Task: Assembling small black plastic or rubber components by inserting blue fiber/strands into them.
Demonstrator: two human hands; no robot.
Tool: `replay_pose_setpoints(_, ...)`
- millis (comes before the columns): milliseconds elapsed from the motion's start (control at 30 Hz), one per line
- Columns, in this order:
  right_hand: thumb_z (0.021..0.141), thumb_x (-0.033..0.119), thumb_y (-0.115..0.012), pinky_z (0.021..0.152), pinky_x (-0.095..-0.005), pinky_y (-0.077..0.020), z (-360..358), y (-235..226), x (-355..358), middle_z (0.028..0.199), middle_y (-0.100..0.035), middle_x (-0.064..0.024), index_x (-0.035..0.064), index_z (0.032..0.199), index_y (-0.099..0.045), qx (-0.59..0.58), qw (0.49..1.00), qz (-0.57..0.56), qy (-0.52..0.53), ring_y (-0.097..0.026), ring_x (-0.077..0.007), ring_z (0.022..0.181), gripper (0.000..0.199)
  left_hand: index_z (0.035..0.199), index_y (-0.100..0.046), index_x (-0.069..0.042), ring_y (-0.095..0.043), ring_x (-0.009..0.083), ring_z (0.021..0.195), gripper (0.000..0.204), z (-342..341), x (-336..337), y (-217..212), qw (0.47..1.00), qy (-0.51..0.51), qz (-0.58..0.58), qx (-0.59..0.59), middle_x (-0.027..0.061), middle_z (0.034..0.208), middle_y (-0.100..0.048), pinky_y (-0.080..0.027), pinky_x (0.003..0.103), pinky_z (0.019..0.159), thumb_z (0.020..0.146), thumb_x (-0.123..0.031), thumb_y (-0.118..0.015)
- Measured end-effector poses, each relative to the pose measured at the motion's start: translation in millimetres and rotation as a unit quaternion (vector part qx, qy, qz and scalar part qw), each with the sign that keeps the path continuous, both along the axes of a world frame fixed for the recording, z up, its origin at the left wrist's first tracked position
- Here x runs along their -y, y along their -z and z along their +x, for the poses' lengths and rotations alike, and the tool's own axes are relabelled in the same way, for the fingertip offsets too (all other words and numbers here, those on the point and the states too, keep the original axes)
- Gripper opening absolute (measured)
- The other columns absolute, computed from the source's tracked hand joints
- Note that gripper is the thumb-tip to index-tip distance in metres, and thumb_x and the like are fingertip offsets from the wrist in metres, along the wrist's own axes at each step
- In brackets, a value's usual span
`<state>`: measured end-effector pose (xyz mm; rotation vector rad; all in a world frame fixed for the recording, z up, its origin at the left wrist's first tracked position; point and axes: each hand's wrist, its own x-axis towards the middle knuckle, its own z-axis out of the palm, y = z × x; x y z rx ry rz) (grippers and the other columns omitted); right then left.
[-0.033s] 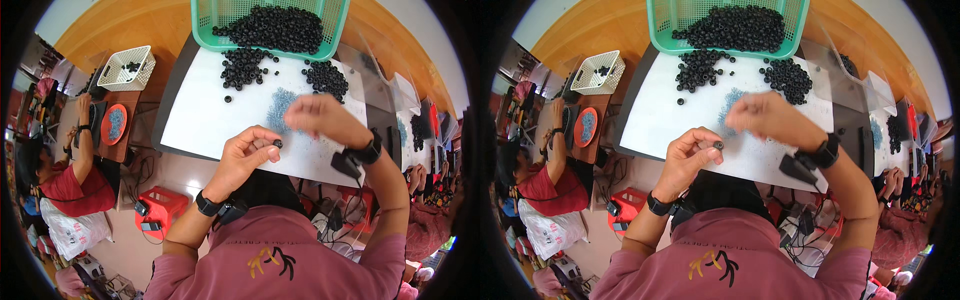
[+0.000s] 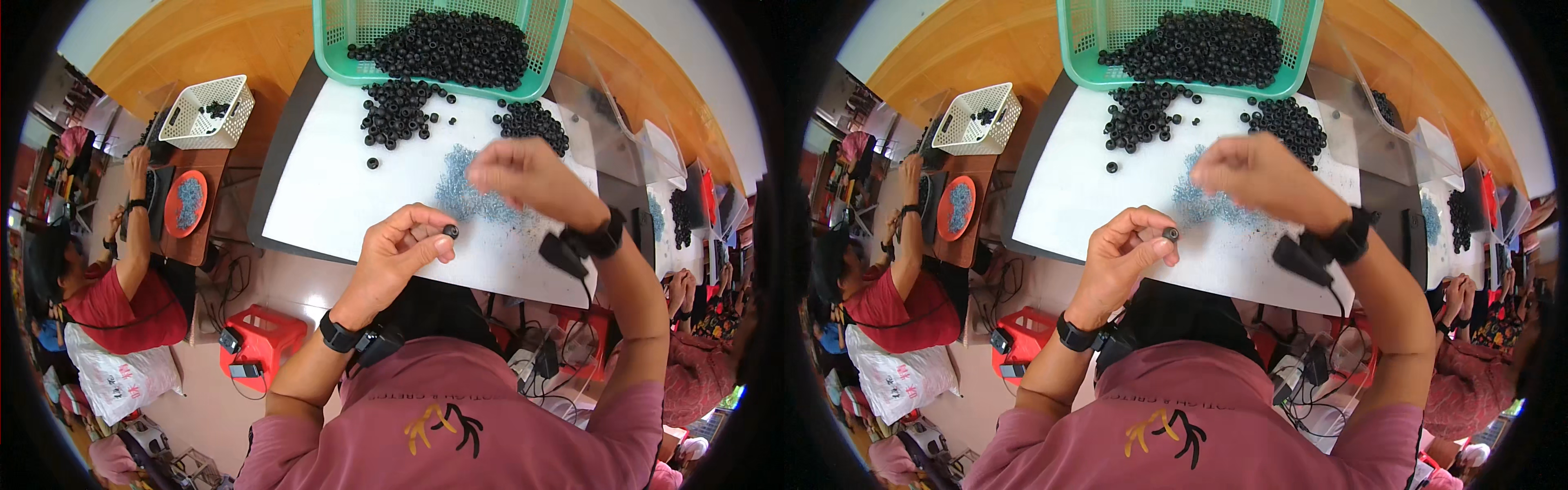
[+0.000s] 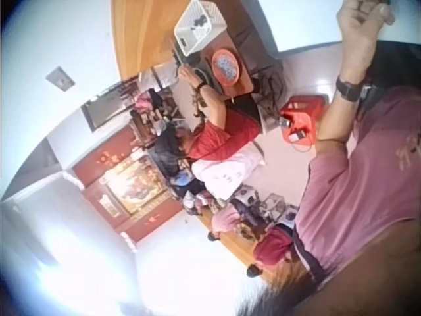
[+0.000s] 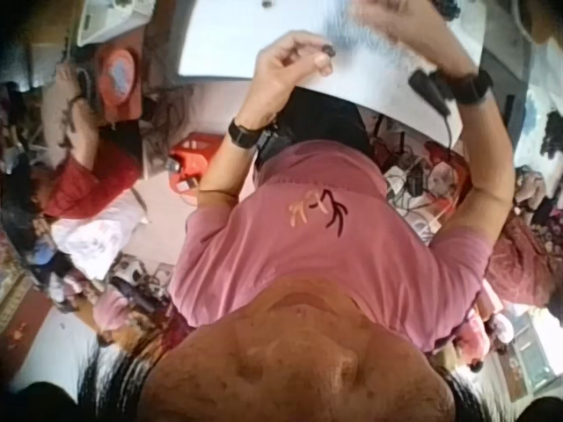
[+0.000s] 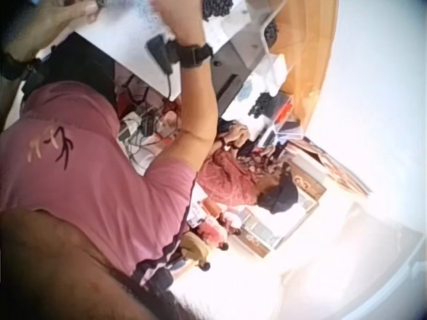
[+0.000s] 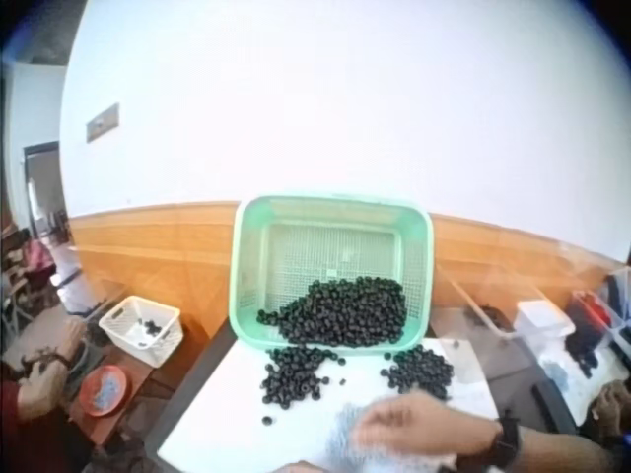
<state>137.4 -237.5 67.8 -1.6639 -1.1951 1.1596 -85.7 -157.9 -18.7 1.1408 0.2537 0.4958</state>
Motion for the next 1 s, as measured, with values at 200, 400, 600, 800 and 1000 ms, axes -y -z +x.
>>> replay_pose_setpoints(200,0.084,0.014,-0.065,0.066,-0.0359,-0.049,50.5,33.1,-60.5,0.073,-0.067,-0.0126,0.0007,0.092,-0.069,0.386,0.919,0.083,0.022,-0.063,-0.0256,0.068,0.016,0.108,-0.061,0.001,-0.062,0.0132,0.078,0.019,4.8,-10.1,11.8,0.998,-0.049,-0.033,-0.013,0.0077,0.094,-0.065,-0.051,0.027,0.073,0.09,-0.003,-0.066)
replay_pose_setpoints(400,0.085,0.013,-0.064,0.077,-0.0412,-0.0506,60.9,59.8,-85.5,0.098,-0.068,-0.0157,0.0024,0.099,-0.069,0.453,0.878,0.148,-0.034,-0.065,-0.0324,0.083,0.019,0.108,-0.06,0.001,-0.062,0.0136,0.078,0.019,2.6,-11.7,16.3,0.998,-0.032,-0.048,0.021,0.0089,0.094,-0.065,-0.051,0.028,0.073,0.09,-0.003,-0.065)
replay_pose_setpoints(600,0.084,0.009,-0.066,0.073,-0.0359,-0.0502,57.3,56.7,-89.1,0.089,-0.065,-0.0143,0.0004,0.097,-0.066,0.498,0.843,0.185,-0.083,-0.063,-0.0271,0.078,0.016,0.108,-0.06,0.002,-0.062,0.0143,0.078,0.019,2.6,-11.5,14.7,0.998,-0.03,-0.053,0.033,0.0105,0.094,-0.065,-0.051,0.028,0.073,0.09,-0.002,-0.064)
replay_pose_setpoints(800,0.087,0.009,-0.066,0.058,-0.0258,-0.0486,31.0,10.5,-45.7,0.087,-0.066,-0.0079,-0.0022,0.098,-0.064,0.181,0.982,0.048,0.02,-0.06,-0.0131,0.063,0.016,0.109,-0.059,0.002,-0.062,0.0149,0.078,0.02,2.4,-7.3,6.7,0.996,-0.04,-0.066,0.037,0.0146,0.1,-0.066,-0.051,0.029,0.072,0.09,-0.004,-0.065)
replay_pose_setpoints(1000,0.091,0.018,-0.066,0.059,-0.0212,-0.045,-9.0,-8.8,11.5,0.082,-0.065,-0.0036,-0.0008,0.111,-0.065,-0.051,0.998,0.034,0.013,-0.057,-0.0077,0.061,0.028,0.111,-0.059,0.002,-0.062,0.0154,0.078,0.021,7.8,4.8,-4.0,0.996,-0.028,-0.07,0.053,0.0165,0.101,-0.066,-0.05,0.029,0.074,0.091,-0.004,-0.064)
